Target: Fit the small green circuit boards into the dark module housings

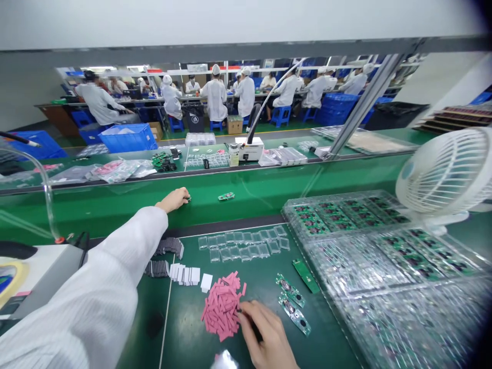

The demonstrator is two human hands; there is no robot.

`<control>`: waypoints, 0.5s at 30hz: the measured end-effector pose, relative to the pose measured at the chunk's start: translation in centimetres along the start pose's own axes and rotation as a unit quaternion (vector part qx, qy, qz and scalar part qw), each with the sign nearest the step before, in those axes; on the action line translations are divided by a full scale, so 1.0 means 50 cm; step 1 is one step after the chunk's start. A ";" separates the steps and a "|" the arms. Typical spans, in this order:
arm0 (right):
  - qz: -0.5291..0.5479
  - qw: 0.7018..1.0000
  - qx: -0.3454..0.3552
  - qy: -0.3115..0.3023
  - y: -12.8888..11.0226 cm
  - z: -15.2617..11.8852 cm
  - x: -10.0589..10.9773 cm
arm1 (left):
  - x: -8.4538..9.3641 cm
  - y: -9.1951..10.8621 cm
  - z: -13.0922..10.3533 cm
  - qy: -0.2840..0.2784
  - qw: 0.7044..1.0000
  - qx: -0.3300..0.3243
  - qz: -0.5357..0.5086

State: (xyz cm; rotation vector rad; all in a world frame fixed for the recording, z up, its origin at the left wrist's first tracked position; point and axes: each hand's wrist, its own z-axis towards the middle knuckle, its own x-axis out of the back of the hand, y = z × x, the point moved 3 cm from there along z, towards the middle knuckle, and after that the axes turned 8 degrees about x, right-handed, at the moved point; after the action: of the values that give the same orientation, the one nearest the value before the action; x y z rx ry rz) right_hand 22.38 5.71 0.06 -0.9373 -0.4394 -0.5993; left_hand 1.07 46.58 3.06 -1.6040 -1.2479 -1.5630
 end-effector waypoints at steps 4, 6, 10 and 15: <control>-0.001 1.000 0.001 -0.004 0.000 0.001 0.001 | -0.004 0.019 0.003 0.016 1.000 -0.005 0.011; -0.005 1.000 -0.001 -0.009 0.001 0.002 0.001 | -0.004 0.033 0.001 0.029 1.000 -0.007 0.007; -0.009 1.000 0.003 -0.012 0.000 0.003 -0.001 | 0.004 0.063 -0.009 0.064 0.998 -0.011 -0.025; -0.014 1.000 -0.014 -0.018 -0.001 0.002 0.001 | 0.050 0.084 -0.078 0.126 0.986 -0.010 -0.110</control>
State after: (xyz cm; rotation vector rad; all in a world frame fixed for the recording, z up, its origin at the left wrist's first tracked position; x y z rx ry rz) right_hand 22.38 5.77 0.15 -0.9702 -0.4773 -0.6159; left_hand 2.82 41.98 6.93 -1.2657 -1.3055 -1.8530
